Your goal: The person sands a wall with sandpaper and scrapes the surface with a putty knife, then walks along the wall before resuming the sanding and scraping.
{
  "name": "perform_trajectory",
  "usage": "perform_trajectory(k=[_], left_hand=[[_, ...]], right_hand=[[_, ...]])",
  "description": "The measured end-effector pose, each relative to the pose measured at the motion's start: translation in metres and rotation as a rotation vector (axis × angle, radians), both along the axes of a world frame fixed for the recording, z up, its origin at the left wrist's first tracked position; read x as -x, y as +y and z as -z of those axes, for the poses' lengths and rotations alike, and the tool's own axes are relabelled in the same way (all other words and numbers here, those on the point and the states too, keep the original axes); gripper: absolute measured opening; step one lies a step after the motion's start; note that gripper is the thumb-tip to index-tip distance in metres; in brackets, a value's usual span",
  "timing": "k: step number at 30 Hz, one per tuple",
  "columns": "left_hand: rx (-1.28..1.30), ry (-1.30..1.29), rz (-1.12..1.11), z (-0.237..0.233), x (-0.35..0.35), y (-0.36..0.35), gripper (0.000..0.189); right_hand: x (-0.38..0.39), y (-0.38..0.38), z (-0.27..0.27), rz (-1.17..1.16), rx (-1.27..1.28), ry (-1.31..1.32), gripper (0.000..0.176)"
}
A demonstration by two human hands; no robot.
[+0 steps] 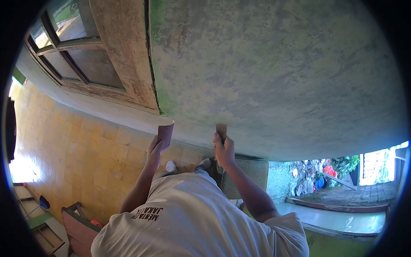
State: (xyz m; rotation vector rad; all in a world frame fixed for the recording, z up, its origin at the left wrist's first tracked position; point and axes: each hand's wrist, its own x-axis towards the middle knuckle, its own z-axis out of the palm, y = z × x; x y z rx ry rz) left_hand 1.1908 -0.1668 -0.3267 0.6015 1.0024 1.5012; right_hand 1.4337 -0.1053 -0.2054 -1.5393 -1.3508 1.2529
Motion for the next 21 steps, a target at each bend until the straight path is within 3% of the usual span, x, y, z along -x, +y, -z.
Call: perform_trajectory(k=[5,11,17,21], left_hand=[[-0.004,0.022,0.011,0.007,0.0,-0.005,0.031],[0.035,0.0,0.029,-0.001,-0.002,-0.009,0.032],[-0.008,0.045,-0.011,-0.002,-0.008,-0.008,0.032],[0.0,0.054,-0.143,0.014,-0.009,-0.023,0.036]], right_hand=[[0.01,0.035,-0.014,0.071,-0.042,0.039,0.034],[0.027,0.004,-0.016,0.007,0.119,0.198,0.04],[0.02,-0.023,0.015,0.025,0.508,0.583,0.032],[-0.002,-0.026,0.026,0.0,0.576,0.772,0.029]])
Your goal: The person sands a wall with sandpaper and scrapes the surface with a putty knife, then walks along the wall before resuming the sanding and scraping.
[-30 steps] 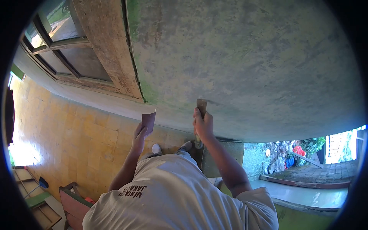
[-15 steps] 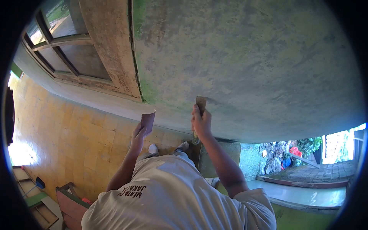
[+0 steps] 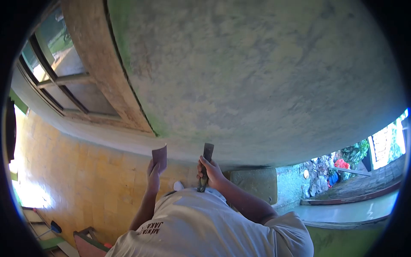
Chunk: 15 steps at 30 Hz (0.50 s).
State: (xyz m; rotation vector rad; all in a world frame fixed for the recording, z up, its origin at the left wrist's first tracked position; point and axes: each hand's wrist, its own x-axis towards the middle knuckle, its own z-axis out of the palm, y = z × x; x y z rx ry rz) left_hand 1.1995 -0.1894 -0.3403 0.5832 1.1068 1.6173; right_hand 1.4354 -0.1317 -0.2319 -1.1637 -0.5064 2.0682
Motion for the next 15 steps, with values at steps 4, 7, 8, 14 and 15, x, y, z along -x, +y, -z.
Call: perform_trajectory(k=[4,7,8,14,15], left_hand=[[0.037,0.026,-0.385,-0.006,-0.012,0.009,0.04],[-0.059,0.126,-0.441,-0.027,-0.027,0.024,0.042],[-0.08,0.131,-0.43,-0.035,-0.034,0.031,0.042],[-0.229,0.281,-0.517,-0.064,-0.069,0.082,0.042],[-0.232,0.357,-0.536,-0.081,-0.078,0.089,0.043]], right_hand=[[-0.034,-0.004,0.002,-0.101,0.003,0.158,0.027],[-0.06,-0.013,0.005,-0.15,0.009,0.274,0.025],[-0.07,-0.016,0.006,-0.188,0.009,0.271,0.023],[-0.132,-0.027,-0.01,-0.139,-0.007,0.335,0.015],[-0.142,-0.028,-0.013,-0.13,-0.036,0.371,0.013]])
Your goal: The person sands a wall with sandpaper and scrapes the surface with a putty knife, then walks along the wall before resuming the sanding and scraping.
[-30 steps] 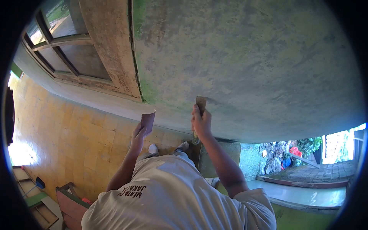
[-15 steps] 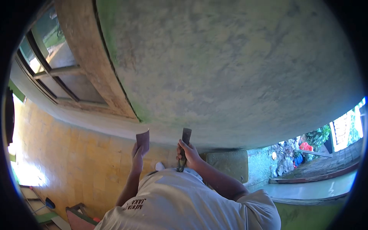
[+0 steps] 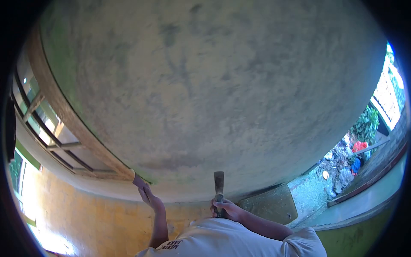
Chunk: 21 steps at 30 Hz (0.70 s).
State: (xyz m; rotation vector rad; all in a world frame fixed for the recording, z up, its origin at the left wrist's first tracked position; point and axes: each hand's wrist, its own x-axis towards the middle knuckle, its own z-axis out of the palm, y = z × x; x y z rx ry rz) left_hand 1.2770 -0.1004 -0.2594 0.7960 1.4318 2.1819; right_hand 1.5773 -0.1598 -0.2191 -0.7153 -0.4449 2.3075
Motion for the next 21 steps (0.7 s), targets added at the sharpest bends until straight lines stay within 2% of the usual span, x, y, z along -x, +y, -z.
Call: perform_trajectory(k=[3,5,6,7,8,10,12,13,15,16,19,21], left_hand=[[-0.028,0.176,-0.032,-0.038,-0.02,0.017,0.045],[-0.06,0.272,-0.044,-0.068,-0.033,0.022,0.046],[-0.129,0.414,-0.037,-0.093,-0.042,0.025,0.044],[-0.195,0.557,-0.035,-0.113,-0.049,0.028,0.043],[-0.201,0.558,-0.04,-0.125,-0.052,0.033,0.043],[-0.247,0.813,-0.064,-0.149,-0.057,0.043,0.042],[-0.257,0.872,-0.038,-0.172,-0.063,0.053,0.043],[-0.265,0.928,-0.005,-0.184,-0.069,0.057,0.043],[-0.256,0.987,-0.034,-0.21,-0.086,0.059,0.043],[-0.243,1.038,-0.059,-0.221,-0.094,0.061,0.042],[-0.255,1.055,-0.128,-0.238,-0.119,0.067,0.043],[-0.331,0.955,-0.097,-0.242,-0.145,0.069,0.052]], right_hand=[[-0.03,0.001,0.008,0.012,-0.055,0.062,0.018],[-0.046,0.0,0.009,0.045,-0.065,0.116,0.028],[-0.052,-0.001,0.005,0.061,-0.068,0.107,0.035],[-0.057,-0.001,0.003,0.061,-0.077,0.109,0.035],[-0.062,-0.003,0.003,0.087,-0.101,0.087,0.035],[-0.076,-0.004,0.003,0.107,-0.13,0.068,0.035],[-0.089,-0.006,0.003,0.155,-0.214,-0.08,0.034],[-0.097,-0.007,0.007,0.153,-0.218,-0.072,0.034],[-0.113,-0.006,0.012,0.166,-0.368,-0.217,0.035],[-0.122,-0.005,0.012,0.168,-0.373,-0.209,0.035],[-0.145,-0.002,0.008,0.18,-0.403,-0.332,0.032],[-0.159,0.001,0.004,0.318,-0.475,-0.394,0.036]])
